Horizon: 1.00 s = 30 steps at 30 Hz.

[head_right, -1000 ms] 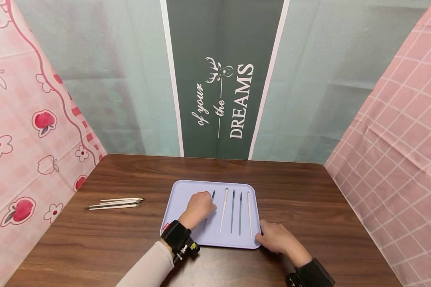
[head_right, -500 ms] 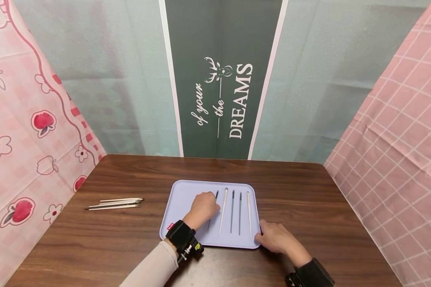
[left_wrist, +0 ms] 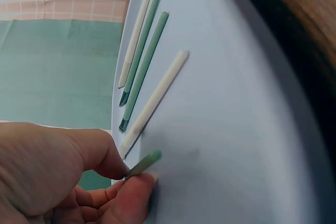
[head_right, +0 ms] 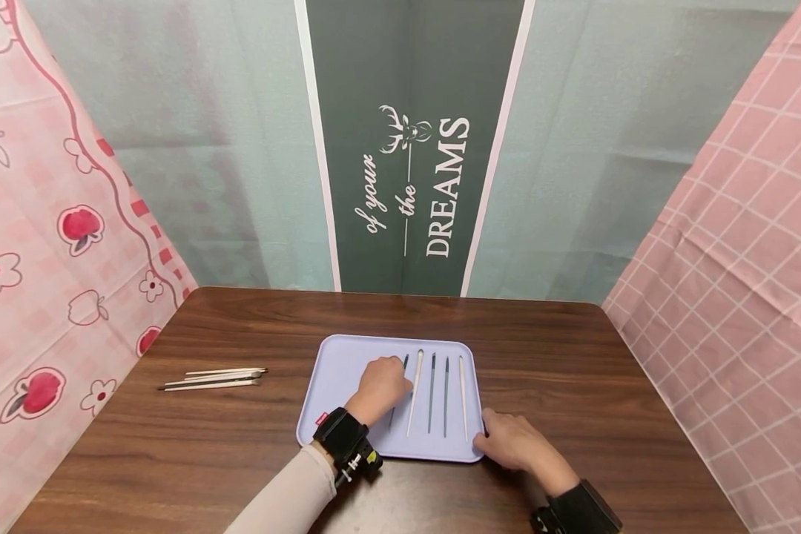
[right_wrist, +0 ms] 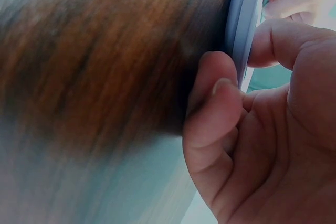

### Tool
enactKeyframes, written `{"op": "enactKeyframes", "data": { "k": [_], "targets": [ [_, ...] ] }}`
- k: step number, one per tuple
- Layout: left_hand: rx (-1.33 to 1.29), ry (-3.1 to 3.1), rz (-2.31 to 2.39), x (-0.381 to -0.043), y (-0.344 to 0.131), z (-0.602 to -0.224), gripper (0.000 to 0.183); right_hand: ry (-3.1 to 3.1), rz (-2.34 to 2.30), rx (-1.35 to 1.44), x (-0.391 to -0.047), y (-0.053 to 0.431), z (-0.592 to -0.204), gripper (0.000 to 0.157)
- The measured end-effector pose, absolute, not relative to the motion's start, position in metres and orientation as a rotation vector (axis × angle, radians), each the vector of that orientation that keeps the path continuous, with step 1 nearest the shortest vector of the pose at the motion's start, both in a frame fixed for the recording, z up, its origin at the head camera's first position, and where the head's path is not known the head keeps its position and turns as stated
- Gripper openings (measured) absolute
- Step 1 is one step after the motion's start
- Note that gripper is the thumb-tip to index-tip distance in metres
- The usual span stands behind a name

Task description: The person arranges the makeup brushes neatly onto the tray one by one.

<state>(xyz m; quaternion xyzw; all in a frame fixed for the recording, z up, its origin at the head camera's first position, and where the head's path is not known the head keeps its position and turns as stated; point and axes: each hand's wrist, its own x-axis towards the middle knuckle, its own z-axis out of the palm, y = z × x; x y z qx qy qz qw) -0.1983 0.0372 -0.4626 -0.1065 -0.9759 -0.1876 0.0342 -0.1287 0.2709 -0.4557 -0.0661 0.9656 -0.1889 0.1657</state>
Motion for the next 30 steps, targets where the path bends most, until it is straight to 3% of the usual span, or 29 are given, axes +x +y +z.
{"op": "enactKeyframes", "data": {
  "k": [30],
  "targets": [
    [-0.319,-3.012,-0.556,-0.1954,0.0392,-0.4592,0.022,2.757,-0.503,-0.203,-0.1288,0.269,-0.4526,0.018]
  ]
}}
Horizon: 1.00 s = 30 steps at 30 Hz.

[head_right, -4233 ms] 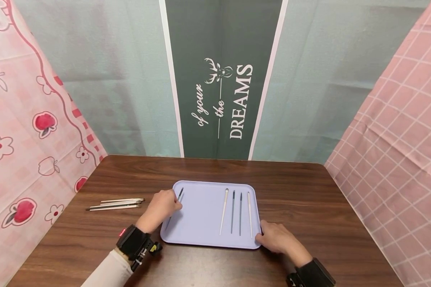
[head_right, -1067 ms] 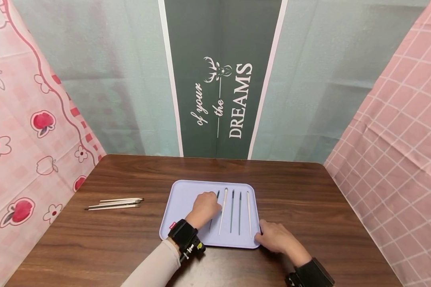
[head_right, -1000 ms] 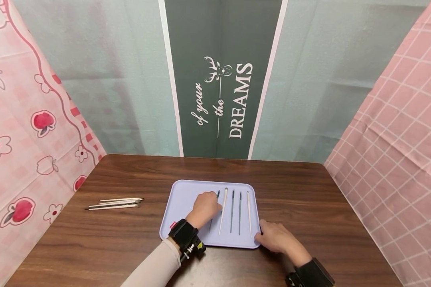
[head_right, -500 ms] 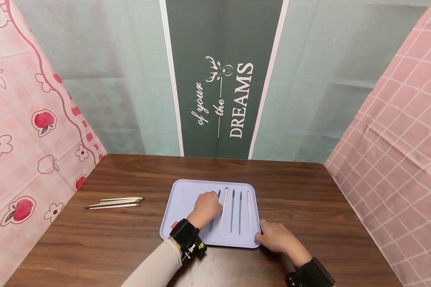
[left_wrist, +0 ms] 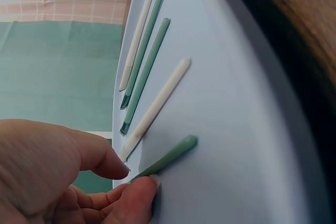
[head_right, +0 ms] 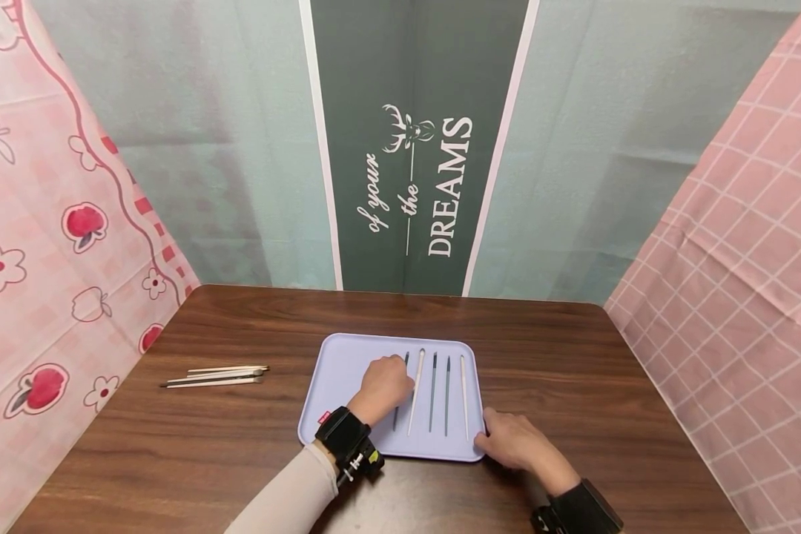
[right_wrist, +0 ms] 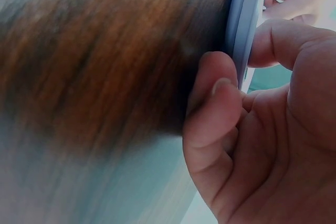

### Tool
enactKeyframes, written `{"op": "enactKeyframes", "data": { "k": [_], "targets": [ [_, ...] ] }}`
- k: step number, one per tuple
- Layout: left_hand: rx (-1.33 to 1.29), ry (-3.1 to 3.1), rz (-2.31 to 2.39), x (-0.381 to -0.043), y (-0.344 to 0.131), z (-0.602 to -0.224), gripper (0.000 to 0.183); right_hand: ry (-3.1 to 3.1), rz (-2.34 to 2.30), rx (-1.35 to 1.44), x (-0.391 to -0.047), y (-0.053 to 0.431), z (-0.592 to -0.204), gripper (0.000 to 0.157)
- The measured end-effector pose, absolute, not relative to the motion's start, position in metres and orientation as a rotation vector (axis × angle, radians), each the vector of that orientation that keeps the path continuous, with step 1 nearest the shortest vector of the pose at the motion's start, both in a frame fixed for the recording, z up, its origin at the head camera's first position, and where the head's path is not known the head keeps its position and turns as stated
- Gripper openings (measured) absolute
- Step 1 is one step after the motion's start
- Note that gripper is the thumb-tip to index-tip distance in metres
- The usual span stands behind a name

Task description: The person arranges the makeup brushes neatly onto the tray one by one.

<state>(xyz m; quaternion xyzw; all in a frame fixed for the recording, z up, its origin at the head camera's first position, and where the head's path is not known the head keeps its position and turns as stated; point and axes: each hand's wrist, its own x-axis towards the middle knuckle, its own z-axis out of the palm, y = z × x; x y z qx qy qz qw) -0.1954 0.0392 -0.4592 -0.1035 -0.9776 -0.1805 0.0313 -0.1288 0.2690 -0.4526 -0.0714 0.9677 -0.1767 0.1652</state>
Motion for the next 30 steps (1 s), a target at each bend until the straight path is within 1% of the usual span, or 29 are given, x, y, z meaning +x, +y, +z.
{"op": "enactKeyframes", "data": {
  "k": [5,10,13,17,21,30],
  "targets": [
    [-0.304,-3.005,-0.528,-0.195,0.038,-0.459,0.016,2.759,-0.505,-0.208,-0.129,0.269,-0.453,0.018],
    [-0.223,-3.036,-0.545,-0.196,0.037,-0.456,0.013,2.765,-0.503,-0.215,-0.129,0.27,-0.454,0.019],
    [-0.188,-3.061,-0.517,-0.195,0.036,-0.452,0.02,2.766,-0.509,-0.218,-0.129,0.27,-0.455,0.019],
    [-0.209,-3.061,-0.414,-0.193,0.031,-0.448,0.029,2.76,-0.51,-0.215,-0.129,0.27,-0.455,0.019],
    [-0.23,-3.048,-0.33,-0.192,0.025,-0.445,0.031,2.754,-0.511,-0.204,-0.129,0.271,-0.455,0.018],
    [-0.276,-3.018,-0.315,-0.189,0.006,-0.447,0.038,2.749,-0.525,-0.197,-0.129,0.271,-0.455,0.018]
  ]
}}
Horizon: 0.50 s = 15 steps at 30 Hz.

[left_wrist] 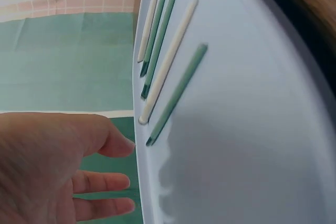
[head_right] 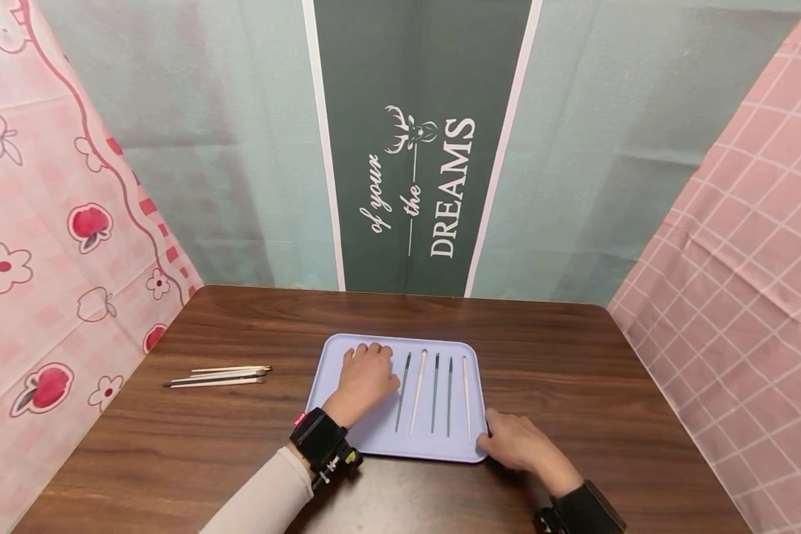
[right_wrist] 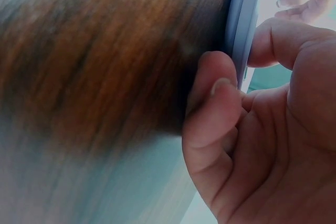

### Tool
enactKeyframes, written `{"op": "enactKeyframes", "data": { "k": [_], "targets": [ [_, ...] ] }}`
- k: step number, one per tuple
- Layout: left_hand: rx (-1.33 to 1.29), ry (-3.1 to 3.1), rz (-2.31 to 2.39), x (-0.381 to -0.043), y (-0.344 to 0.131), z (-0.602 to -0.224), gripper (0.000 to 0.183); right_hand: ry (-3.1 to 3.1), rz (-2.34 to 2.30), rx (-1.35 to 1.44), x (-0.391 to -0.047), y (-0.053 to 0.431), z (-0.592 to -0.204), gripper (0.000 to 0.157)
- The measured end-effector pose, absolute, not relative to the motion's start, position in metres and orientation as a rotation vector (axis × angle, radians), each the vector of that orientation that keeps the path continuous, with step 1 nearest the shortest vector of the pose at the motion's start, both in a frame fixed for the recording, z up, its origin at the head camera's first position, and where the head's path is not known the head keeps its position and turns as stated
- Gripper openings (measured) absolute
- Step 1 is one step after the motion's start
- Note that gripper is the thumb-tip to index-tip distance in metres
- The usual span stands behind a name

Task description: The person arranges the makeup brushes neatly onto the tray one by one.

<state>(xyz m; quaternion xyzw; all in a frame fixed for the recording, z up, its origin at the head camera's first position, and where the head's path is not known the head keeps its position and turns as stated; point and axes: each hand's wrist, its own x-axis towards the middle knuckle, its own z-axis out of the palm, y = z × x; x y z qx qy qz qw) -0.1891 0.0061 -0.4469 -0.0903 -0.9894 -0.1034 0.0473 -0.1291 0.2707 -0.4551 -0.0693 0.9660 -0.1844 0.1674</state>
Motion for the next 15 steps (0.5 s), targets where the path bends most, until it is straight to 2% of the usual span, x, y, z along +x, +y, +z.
{"op": "enactKeyframes", "data": {
  "k": [8,15],
  "targets": [
    [-0.288,-3.023,-0.318,-0.183,-0.018,-0.445,0.048,2.746,-0.526,-0.208,-0.129,0.271,-0.455,0.019],
    [-0.289,-2.976,-0.29,-0.175,-0.043,-0.445,0.047,2.748,-0.53,-0.213,-0.129,0.271,-0.454,0.019]
  ]
}}
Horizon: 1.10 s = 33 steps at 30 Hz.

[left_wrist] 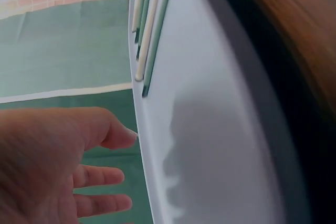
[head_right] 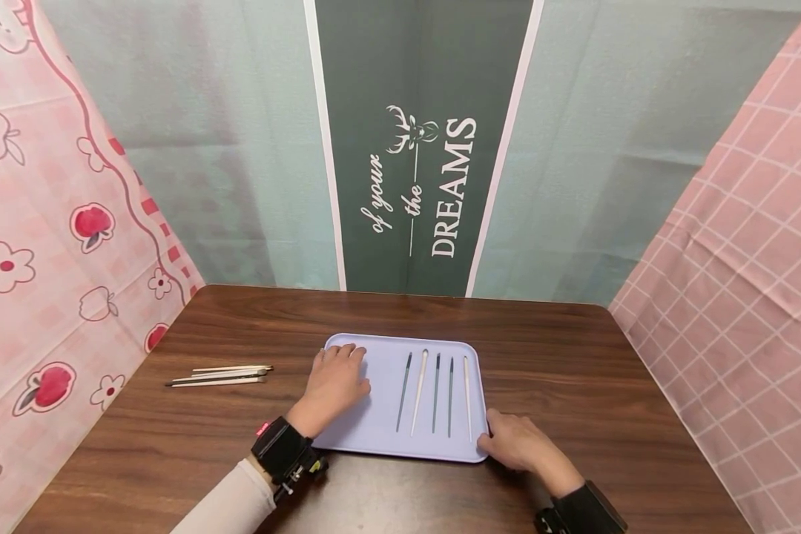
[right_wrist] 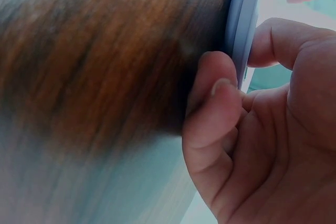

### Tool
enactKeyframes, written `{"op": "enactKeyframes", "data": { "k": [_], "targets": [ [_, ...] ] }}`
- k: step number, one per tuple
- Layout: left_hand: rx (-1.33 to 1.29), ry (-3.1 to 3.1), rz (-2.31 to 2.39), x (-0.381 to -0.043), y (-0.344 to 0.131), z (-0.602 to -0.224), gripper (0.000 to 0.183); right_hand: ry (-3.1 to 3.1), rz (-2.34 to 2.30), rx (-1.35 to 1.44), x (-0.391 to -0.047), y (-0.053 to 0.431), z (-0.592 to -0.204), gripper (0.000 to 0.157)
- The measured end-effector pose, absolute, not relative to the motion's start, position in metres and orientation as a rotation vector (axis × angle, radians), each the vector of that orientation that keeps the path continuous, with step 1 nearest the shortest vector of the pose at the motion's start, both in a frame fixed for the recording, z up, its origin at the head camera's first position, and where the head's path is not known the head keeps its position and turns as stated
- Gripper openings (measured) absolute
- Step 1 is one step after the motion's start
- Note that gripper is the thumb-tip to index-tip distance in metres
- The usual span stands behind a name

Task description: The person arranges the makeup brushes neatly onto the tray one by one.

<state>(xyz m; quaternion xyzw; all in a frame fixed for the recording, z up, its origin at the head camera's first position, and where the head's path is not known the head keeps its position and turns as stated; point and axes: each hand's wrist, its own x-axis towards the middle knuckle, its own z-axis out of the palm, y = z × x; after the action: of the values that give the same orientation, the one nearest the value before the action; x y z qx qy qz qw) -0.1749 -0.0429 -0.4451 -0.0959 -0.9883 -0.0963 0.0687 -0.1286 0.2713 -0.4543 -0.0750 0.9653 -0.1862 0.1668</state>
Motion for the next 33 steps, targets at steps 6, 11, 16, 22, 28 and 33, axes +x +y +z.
{"op": "enactKeyframes", "data": {
  "k": [6,11,16,22,28,33],
  "targets": [
    [-0.267,-2.98,-0.318,-0.169,-0.062,-0.442,0.049,2.752,-0.526,-0.211,-0.129,0.271,-0.454,0.019],
    [-0.23,-2.991,-0.334,-0.164,-0.077,-0.443,0.05,2.75,-0.523,-0.208,-0.129,0.271,-0.455,0.018],
    [-0.2,-2.987,-0.331,-0.16,-0.094,-0.444,0.051,2.747,-0.529,-0.2,-0.128,0.27,-0.455,0.018],
    [-0.154,-3.012,-0.326,-0.155,-0.116,-0.445,0.052,2.742,-0.527,-0.194,-0.128,0.27,-0.455,0.018],
    [-0.13,-2.999,-0.283,-0.15,-0.138,-0.449,0.051,2.746,-0.519,-0.21,-0.129,0.271,-0.454,0.018],
    [-0.092,-2.993,-0.277,-0.145,-0.155,-0.448,0.052,2.75,-0.527,-0.215,-0.128,0.271,-0.453,0.018]
  ]
}}
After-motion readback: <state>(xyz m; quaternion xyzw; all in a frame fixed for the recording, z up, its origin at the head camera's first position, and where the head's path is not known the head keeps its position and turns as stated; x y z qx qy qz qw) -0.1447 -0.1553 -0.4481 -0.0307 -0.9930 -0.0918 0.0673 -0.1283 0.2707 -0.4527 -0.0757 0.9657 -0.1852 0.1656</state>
